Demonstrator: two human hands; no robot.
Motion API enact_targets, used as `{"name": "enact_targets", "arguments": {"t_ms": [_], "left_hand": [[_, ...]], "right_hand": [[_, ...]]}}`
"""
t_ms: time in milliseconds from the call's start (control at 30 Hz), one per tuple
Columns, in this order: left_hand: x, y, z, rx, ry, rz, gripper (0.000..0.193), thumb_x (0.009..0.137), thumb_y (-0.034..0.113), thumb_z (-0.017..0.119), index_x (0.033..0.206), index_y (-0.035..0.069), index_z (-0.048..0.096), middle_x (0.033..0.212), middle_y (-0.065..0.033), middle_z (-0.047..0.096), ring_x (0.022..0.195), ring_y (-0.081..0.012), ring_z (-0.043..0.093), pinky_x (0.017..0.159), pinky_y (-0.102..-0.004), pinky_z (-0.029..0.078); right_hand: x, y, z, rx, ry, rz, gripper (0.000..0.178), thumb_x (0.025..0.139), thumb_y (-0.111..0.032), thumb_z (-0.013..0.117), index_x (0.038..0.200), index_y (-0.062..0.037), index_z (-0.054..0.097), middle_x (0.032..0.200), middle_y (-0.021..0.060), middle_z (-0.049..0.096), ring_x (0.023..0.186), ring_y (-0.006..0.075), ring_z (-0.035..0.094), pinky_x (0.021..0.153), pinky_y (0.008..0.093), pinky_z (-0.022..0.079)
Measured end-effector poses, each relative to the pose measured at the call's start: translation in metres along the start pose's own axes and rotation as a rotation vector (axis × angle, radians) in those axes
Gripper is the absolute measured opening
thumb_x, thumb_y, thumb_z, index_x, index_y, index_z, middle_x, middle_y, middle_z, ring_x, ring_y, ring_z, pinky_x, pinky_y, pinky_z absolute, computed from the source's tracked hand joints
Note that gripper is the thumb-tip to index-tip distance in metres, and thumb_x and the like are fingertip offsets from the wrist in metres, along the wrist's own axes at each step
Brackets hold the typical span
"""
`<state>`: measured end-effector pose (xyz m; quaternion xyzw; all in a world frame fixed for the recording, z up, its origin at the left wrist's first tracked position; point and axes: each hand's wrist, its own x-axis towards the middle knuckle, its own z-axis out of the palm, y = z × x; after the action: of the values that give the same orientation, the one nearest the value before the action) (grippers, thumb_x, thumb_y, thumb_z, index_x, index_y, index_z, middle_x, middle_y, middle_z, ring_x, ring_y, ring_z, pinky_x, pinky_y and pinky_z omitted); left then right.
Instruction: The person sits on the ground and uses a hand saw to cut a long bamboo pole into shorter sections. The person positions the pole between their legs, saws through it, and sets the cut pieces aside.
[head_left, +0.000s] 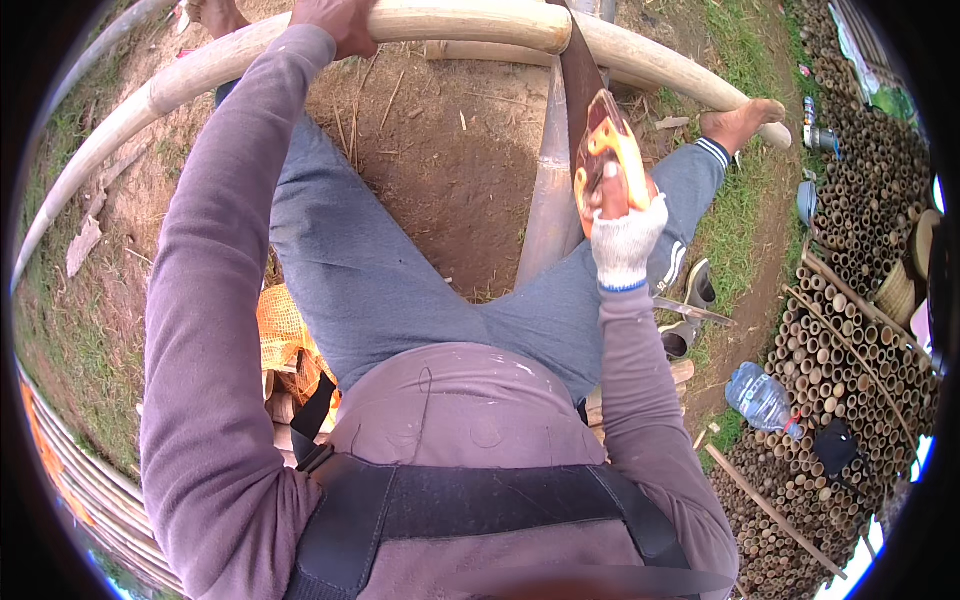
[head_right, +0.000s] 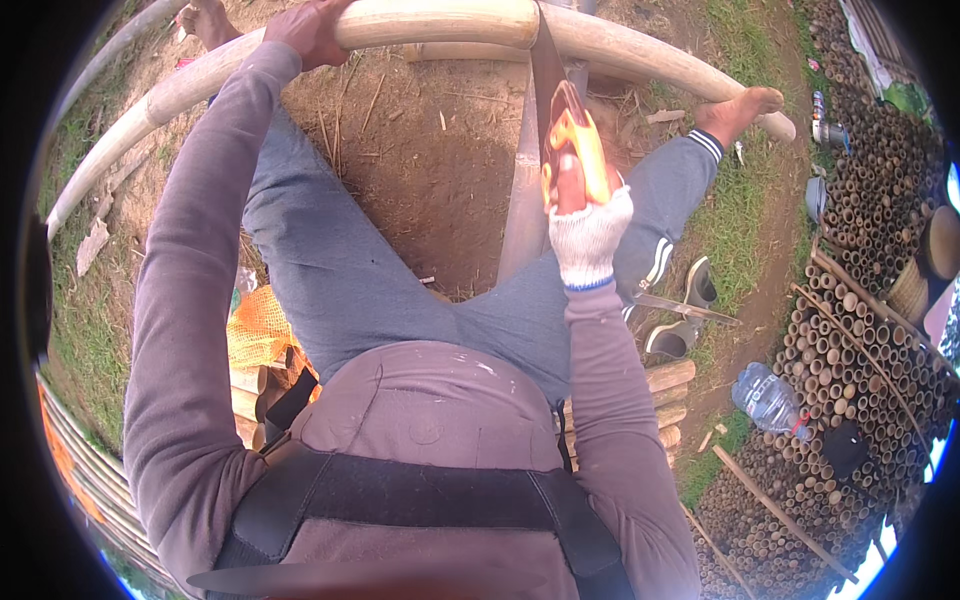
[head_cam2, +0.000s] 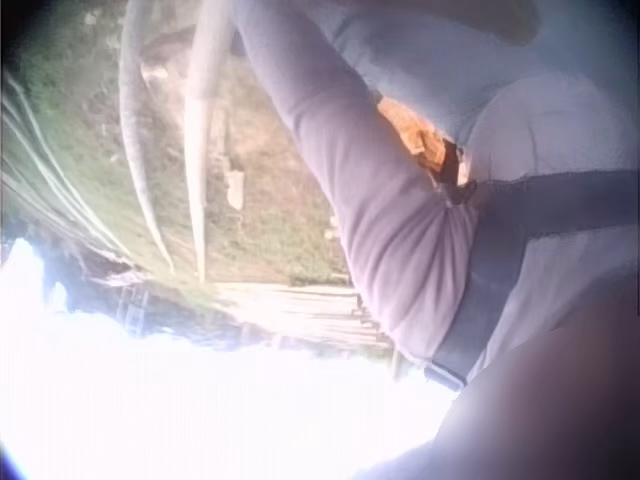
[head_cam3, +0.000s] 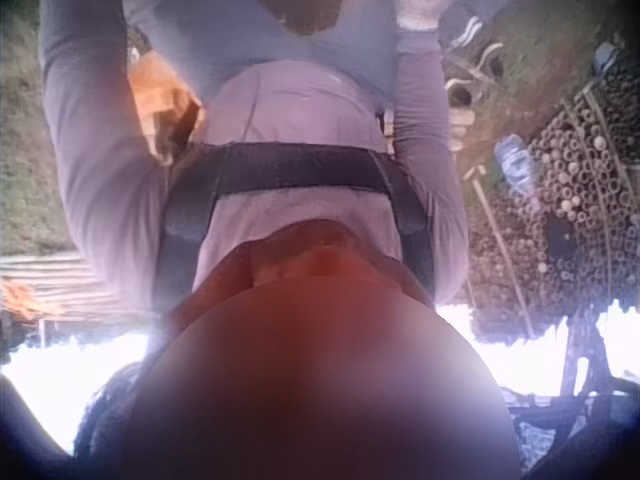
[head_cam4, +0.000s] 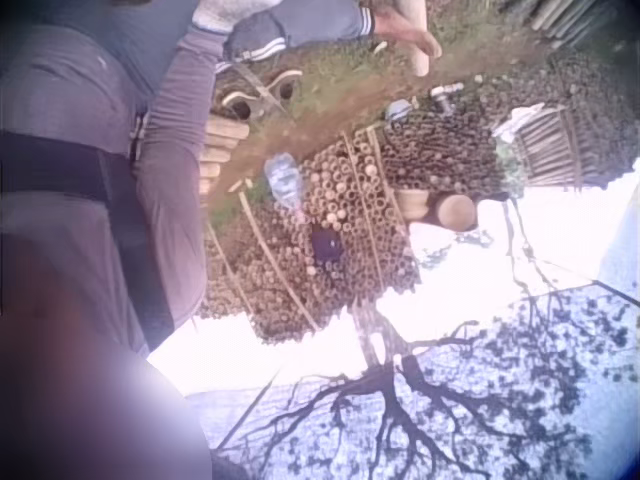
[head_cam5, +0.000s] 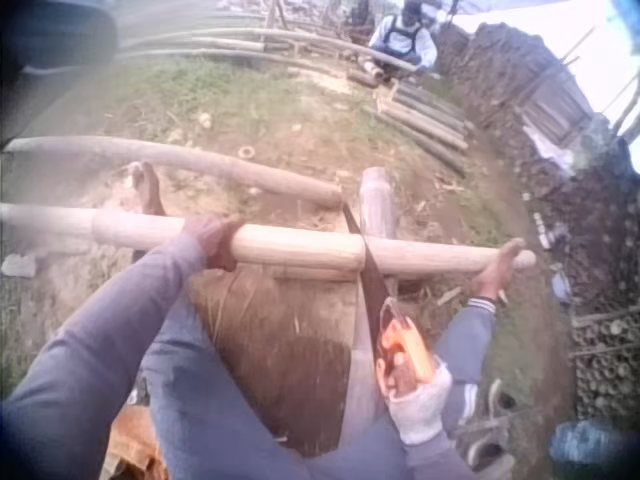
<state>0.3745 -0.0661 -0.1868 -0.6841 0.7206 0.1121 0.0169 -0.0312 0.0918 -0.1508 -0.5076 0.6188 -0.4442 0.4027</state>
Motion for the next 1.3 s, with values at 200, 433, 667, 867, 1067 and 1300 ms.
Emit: {"name": "enact_targets", "arguments": {"t_ms": [200, 433, 667, 867, 1067, 1300], "left_hand": [[-0.007, 0.001, 0.013, 0.041, 0.078, 0.057, 0.066, 0.062, 0.034, 0.085, 0.124, 0.015, 0.071, 0.098, -0.0211, 0.077, 0.092, -0.0417, 0.075, 0.082, -0.0530, 0.060], [0.001, 0.007, 0.010, -0.034, 0.044, 0.073, 0.069, 0.063, 0.033, 0.086, 0.127, 0.014, 0.070, 0.103, -0.0216, 0.077, 0.098, -0.0423, 0.074, 0.085, -0.0530, 0.059], [-0.007, -0.002, 0.010, -0.028, 0.033, 0.008, 0.066, 0.062, 0.030, 0.085, 0.125, 0.014, 0.070, 0.103, -0.0218, 0.077, 0.098, -0.0433, 0.074, 0.085, -0.0532, 0.059], [-0.001, 0.007, 0.013, -0.025, 0.037, 0.084, 0.064, 0.061, 0.032, 0.087, 0.120, 0.013, 0.069, 0.101, -0.0211, 0.077, 0.096, -0.0431, 0.074, 0.084, -0.0531, 0.059], [-0.001, 0.002, 0.001, -0.011, 0.028, 0.018, 0.067, 0.061, 0.036, 0.088, 0.123, 0.014, 0.070, 0.101, -0.0208, 0.077, 0.096, -0.0418, 0.075, 0.085, -0.0521, 0.060], [-0.005, -0.002, 0.016, 0.000, 0.021, 0.058, 0.065, 0.063, 0.037, 0.088, 0.121, 0.014, 0.070, 0.099, -0.0207, 0.078, 0.095, -0.0426, 0.075, 0.085, -0.0524, 0.059]], "right_hand": [[-0.131, -0.008, -0.070, -0.039, -0.049, 0.088, 0.026, 0.105, -0.022, 0.069, 0.102, 0.0023, 0.063, 0.062, 0.0047, 0.061, 0.053, 0.0108, 0.061, 0.052, 0.0274, 0.051], [0.084, -0.009, 0.036, -0.065, 0.023, -0.038, 0.028, 0.101, -0.024, 0.077, 0.102, 0.0020, 0.068, 0.071, 0.0039, 0.065, 0.056, 0.0112, 0.063, 0.049, 0.0285, 0.048], [-0.116, -0.038, -0.078, -0.031, -0.011, 0.148, 0.025, 0.103, -0.019, 0.069, 0.096, 0.0026, 0.059, 0.061, 0.0056, 0.060, 0.053, 0.0108, 0.060, 0.051, 0.0259, 0.050], [0.023, -0.004, 0.017, 0.042, 0.018, 0.032, 0.027, 0.104, -0.025, 0.073, 0.100, -0.0008, 0.063, 0.066, 0.0024, 0.062, 0.052, 0.0104, 0.059, 0.049, 0.0269, 0.048], [0.034, -0.030, 0.004, -0.071, -0.036, 0.030, 0.028, 0.100, -0.023, 0.077, 0.099, 0.0023, 0.066, 0.068, 0.0050, 0.065, 0.053, 0.0108, 0.061, 0.049, 0.0271, 0.048], [-0.083, -0.047, -0.062, -0.054, -0.021, 0.140, 0.023, 0.102, -0.017, 0.070, 0.109, 0.0043, 0.066, 0.061, 0.0018, 0.059, 0.051, 0.0087, 0.058, 0.049, 0.0245, 0.047]]}}
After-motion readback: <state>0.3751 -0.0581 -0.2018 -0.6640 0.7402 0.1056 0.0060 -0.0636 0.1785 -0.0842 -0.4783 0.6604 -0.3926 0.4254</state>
